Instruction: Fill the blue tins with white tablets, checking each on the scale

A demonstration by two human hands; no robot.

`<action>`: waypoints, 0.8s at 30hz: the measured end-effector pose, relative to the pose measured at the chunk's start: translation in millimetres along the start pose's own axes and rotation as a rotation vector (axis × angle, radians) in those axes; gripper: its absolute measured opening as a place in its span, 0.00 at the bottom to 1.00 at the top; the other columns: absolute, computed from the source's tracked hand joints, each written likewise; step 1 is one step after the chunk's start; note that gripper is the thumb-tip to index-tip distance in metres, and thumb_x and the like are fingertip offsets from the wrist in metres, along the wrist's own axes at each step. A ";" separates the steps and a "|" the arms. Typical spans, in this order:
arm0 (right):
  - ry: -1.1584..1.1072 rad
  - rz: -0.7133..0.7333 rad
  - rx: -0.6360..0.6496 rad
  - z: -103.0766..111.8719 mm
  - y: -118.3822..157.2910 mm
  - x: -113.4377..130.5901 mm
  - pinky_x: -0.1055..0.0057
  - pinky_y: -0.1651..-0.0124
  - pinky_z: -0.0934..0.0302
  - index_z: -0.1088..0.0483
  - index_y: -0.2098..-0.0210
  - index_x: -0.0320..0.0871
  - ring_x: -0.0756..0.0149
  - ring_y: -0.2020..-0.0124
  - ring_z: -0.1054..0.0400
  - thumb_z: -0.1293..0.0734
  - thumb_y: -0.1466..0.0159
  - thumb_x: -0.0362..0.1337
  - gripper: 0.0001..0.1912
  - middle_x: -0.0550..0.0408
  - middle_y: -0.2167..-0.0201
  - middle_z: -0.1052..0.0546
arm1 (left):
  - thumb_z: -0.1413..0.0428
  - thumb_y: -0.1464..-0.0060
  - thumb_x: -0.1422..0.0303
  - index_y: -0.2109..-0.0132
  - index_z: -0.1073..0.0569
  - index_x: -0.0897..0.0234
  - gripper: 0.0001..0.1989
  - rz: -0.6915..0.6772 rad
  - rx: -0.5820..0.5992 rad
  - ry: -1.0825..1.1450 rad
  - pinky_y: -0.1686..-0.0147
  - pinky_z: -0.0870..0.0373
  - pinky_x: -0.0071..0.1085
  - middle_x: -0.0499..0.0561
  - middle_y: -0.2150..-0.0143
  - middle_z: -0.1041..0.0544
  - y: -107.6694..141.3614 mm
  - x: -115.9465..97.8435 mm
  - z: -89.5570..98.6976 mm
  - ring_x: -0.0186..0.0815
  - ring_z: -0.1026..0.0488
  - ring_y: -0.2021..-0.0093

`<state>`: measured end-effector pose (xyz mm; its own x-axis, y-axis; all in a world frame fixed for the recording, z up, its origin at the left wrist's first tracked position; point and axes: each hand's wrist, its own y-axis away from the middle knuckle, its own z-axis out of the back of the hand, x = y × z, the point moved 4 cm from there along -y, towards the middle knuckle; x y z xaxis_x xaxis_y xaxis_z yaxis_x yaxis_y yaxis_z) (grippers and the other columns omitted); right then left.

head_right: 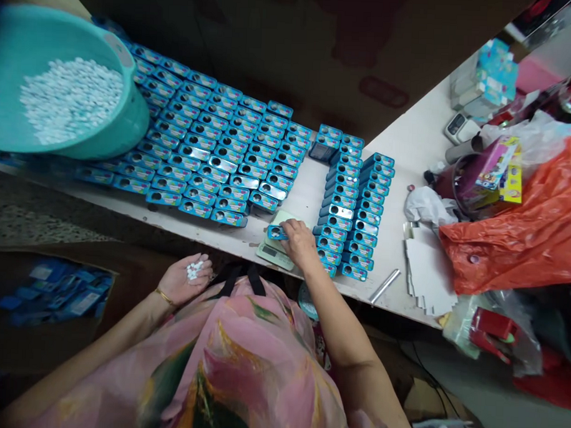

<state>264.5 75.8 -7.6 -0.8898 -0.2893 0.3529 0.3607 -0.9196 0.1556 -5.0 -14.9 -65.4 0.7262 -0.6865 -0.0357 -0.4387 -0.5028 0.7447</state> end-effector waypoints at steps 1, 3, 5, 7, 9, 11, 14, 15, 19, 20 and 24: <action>-0.006 0.002 -0.023 -1.6 -5.5 7.9 0.63 0.53 0.43 0.40 0.49 0.45 0.59 0.55 0.42 0.37 0.43 0.35 0.21 0.50 0.54 0.34 | 0.53 0.46 0.73 0.66 0.31 0.70 0.07 -0.002 -0.004 0.001 0.88 0.45 0.20 0.50 0.74 0.35 0.5 -1.2 2.0 0.26 0.38 0.79; -0.014 -0.001 -0.069 -9.7 -20.0 24.8 0.63 0.55 0.42 0.41 0.49 0.44 0.58 0.55 0.42 0.37 0.42 0.36 0.21 0.49 0.53 0.34 | 0.53 0.46 0.73 0.66 0.31 0.70 0.07 -0.006 -0.013 -0.001 0.88 0.44 0.20 0.50 0.74 0.35 1.5 -3.9 4.7 0.26 0.38 0.79; -0.013 -0.016 -0.112 -23.0 -36.9 39.5 0.62 0.56 0.41 0.41 0.50 0.44 0.57 0.55 0.42 0.37 0.42 0.36 0.20 0.47 0.54 0.34 | 0.53 0.46 0.73 0.66 0.32 0.70 0.06 -0.013 -0.021 -0.007 0.88 0.44 0.21 0.50 0.73 0.35 2.5 -7.1 5.6 0.26 0.39 0.79; -0.001 -0.028 -0.157 -37.6 -52.4 49.0 0.62 0.60 0.40 0.40 0.52 0.43 0.56 0.57 0.41 0.37 0.42 0.38 0.19 0.47 0.57 0.33 | 0.52 0.46 0.74 0.67 0.32 0.69 0.06 -0.025 -0.038 -0.014 0.89 0.44 0.21 0.49 0.74 0.35 2.7 -10.6 5.7 0.26 0.39 0.80; 0.027 -0.018 -0.204 -48.4 -63.2 53.0 0.62 0.64 0.39 0.40 0.52 0.44 0.56 0.59 0.41 0.36 0.42 0.40 0.19 0.48 0.59 0.32 | 0.52 0.47 0.74 0.67 0.32 0.69 0.05 -0.021 -0.063 -0.019 0.89 0.44 0.21 0.48 0.74 0.35 1.5 -13.3 5.3 0.25 0.39 0.80; 0.050 0.013 -0.246 -51.3 -68.9 50.4 0.63 0.65 0.38 0.40 0.51 0.46 0.57 0.59 0.40 0.36 0.42 0.42 0.20 0.50 0.59 0.32 | 0.51 0.47 0.74 0.67 0.32 0.68 0.04 -0.020 -0.083 -0.013 0.90 0.45 0.20 0.47 0.75 0.37 -0.9 -15.4 4.2 0.25 0.40 0.81; 0.056 0.059 -0.311 -32.9 -76.8 26.6 0.66 0.62 0.38 0.39 0.50 0.50 0.60 0.60 0.39 0.37 0.42 0.45 0.20 0.54 0.58 0.31 | 0.50 0.47 0.74 0.68 0.32 0.67 0.04 0.002 -0.112 -0.011 0.90 0.46 0.19 0.46 0.76 0.38 -5.5 -15.1 1.8 0.24 0.41 0.82; 0.054 0.054 -0.345 -20.0 -82.0 11.3 0.66 0.60 0.39 0.39 0.51 0.49 0.61 0.59 0.39 0.39 0.40 0.45 0.19 0.53 0.57 0.32 | 0.50 0.48 0.74 0.69 0.32 0.67 0.03 0.006 -0.123 -0.017 0.91 0.47 0.19 0.45 0.77 0.39 -7.5 -14.1 1.1 0.23 0.42 0.83; 0.118 -0.176 -0.480 46.8 -123.6 -78.5 0.61 0.56 0.43 0.37 0.51 0.41 0.57 0.55 0.42 0.44 0.37 0.36 0.16 0.44 0.54 0.35 | 0.45 0.52 0.75 0.66 0.30 0.64 0.04 -0.027 -0.207 -0.150 0.93 0.53 0.17 0.43 0.80 0.41 -22.4 -5.9 1.5 0.22 0.46 0.86; 0.170 -0.247 -0.459 60.1 -138.1 -100.6 0.61 0.56 0.43 0.36 0.51 0.41 0.57 0.55 0.42 0.43 0.38 0.36 0.16 0.43 0.54 0.35 | 0.44 0.53 0.74 0.65 0.29 0.63 0.06 -0.041 -0.225 -0.208 0.92 0.55 0.16 0.42 0.81 0.41 -29.1 -2.7 1.7 0.22 0.47 0.87; 0.361 -0.278 -0.307 81.9 -193.3 -149.8 0.62 0.58 0.46 0.35 0.52 0.44 0.57 0.55 0.44 0.43 0.38 0.33 0.16 0.44 0.53 0.36 | 0.40 0.57 0.67 0.62 0.26 0.62 0.11 -0.069 -0.265 -0.466 0.91 0.59 0.18 0.42 0.83 0.40 -68.1 11.5 -0.1 0.21 0.48 0.88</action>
<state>350.9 318.6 -15.0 -0.9988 -0.0472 -0.0100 0.0480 -0.9940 -0.0979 33.3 11.5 -116.5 0.4102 -0.8473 -0.3373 -0.2061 -0.4464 0.8708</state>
